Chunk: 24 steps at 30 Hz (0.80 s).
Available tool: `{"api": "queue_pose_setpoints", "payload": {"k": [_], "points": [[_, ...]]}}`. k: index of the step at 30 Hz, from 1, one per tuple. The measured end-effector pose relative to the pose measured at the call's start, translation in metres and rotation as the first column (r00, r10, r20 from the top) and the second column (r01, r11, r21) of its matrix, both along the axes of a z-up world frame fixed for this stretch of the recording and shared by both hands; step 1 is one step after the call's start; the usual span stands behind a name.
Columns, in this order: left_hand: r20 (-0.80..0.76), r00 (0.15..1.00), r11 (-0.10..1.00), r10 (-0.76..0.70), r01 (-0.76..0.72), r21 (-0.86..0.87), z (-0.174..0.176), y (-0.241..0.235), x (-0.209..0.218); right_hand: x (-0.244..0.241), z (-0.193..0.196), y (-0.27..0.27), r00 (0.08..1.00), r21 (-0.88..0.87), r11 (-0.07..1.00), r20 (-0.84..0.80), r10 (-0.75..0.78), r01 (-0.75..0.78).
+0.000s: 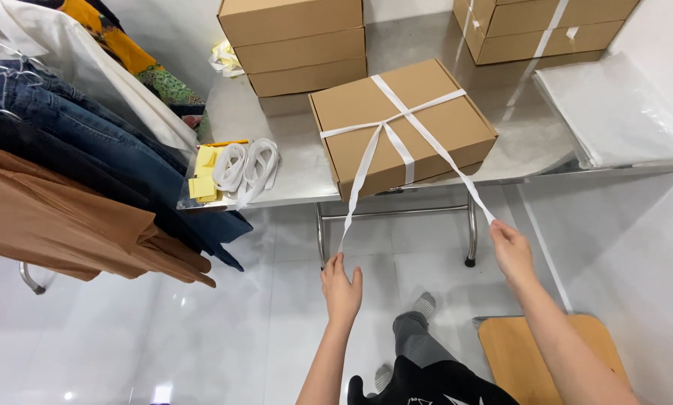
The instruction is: The person unpacks a brown skirt from a plastic bag, hangs it on a hanger, and then repacks it into a cardboard box. They seal the box, tie it with a white ribbon, and attach a yellow sticky note.
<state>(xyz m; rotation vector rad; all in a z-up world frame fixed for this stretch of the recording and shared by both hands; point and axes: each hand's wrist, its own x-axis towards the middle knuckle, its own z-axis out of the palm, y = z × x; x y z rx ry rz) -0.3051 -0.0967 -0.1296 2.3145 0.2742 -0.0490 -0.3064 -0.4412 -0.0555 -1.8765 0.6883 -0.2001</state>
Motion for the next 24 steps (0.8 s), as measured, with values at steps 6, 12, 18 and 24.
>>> {"api": "queue_pose_setpoints", "payload": {"k": [6,12,18,24], "points": [[-0.048,0.999,0.984,-0.004,-0.005,-0.176,0.009,-0.004,-0.001,0.012,-0.008,0.015,0.999,-0.029,0.999,-0.024,0.028,-0.028],[0.027,0.999,0.963,-0.024,0.030,-0.270,0.052,-0.012,0.017,0.035,0.027,0.048,0.993,0.064,0.994,0.083,0.080,-0.085],[0.071,0.996,0.944,-0.045,0.066,-0.324,0.098,-0.021,0.056,0.096,0.029,0.069,0.965,0.085,0.980,0.208,0.159,-0.180],[0.144,0.984,0.934,-0.106,0.148,-0.324,0.113,-0.035,0.126,0.210,-0.005,0.068,0.933,-0.129,0.958,0.228,0.279,-0.256]]}}
